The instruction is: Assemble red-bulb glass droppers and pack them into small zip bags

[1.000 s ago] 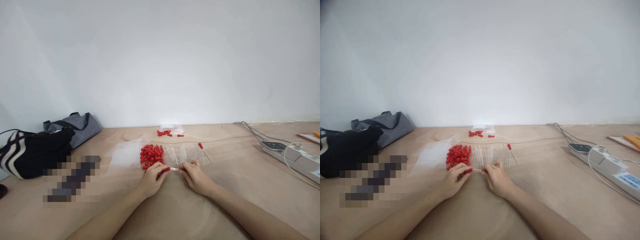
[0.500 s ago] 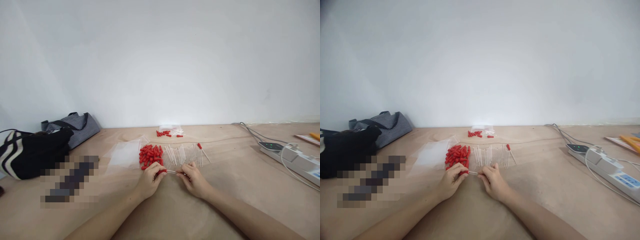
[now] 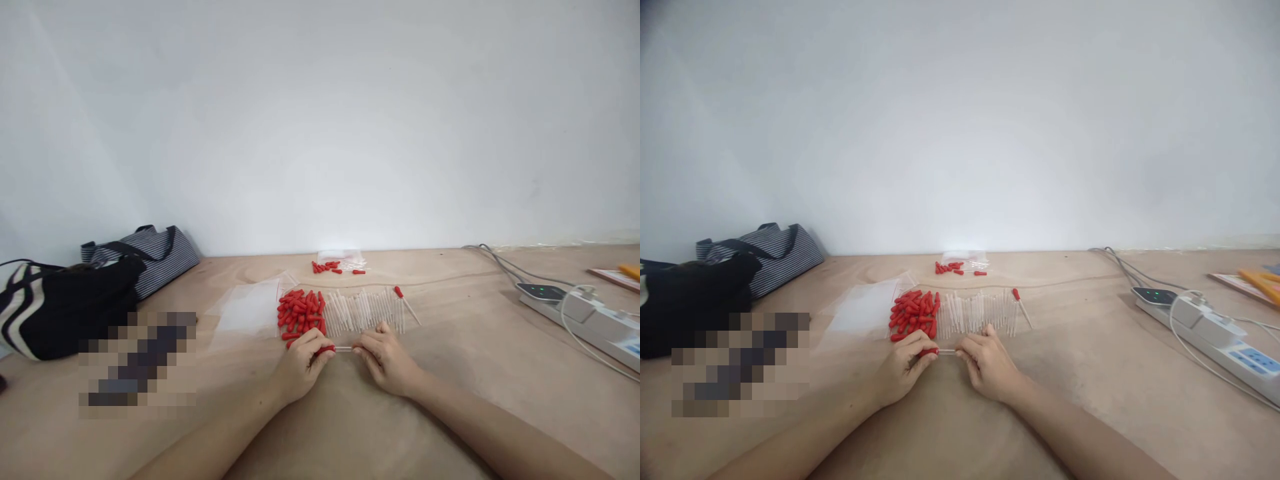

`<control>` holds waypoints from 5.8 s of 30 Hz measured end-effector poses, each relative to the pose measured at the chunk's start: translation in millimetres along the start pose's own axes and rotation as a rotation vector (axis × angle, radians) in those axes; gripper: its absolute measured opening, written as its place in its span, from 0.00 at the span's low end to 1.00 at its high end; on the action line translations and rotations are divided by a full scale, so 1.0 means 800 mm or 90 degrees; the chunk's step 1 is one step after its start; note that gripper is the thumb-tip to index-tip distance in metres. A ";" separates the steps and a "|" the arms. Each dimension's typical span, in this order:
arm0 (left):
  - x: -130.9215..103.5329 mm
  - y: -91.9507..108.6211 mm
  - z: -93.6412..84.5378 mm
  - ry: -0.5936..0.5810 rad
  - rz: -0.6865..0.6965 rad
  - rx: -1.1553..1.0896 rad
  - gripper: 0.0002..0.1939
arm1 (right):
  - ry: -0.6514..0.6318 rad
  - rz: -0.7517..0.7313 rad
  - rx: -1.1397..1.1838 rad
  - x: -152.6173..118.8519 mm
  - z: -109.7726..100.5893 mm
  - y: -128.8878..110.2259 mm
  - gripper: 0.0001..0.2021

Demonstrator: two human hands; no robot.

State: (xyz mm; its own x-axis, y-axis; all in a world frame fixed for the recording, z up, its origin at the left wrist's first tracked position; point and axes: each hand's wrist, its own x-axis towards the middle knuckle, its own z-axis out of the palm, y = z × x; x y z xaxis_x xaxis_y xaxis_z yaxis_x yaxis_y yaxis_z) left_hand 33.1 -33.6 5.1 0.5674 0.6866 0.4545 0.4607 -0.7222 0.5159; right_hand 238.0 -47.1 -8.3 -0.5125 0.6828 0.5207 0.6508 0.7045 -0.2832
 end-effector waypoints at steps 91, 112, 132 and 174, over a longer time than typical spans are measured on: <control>0.001 -0.019 -0.006 0.046 -0.026 0.314 0.08 | 0.039 0.641 -0.280 -0.019 -0.039 0.097 0.15; 0.004 -0.017 -0.007 0.042 -0.047 0.303 0.09 | -0.073 0.720 -0.175 0.015 -0.044 0.105 0.15; 0.019 -0.020 0.006 0.108 -0.094 0.380 0.04 | -0.036 0.685 -0.026 0.020 -0.054 0.109 0.15; 0.000 0.008 0.012 0.013 -0.157 0.088 0.06 | 0.032 0.122 0.079 -0.009 -0.004 0.003 0.10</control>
State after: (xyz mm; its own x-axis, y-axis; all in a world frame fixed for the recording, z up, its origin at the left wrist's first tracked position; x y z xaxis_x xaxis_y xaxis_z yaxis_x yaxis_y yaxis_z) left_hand 42.7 -39.0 1.2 0.4133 0.8438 0.3422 0.6732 -0.5363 0.5092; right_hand 245.0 -50.8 -10.5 -0.3560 0.7981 0.4862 0.6580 0.5835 -0.4760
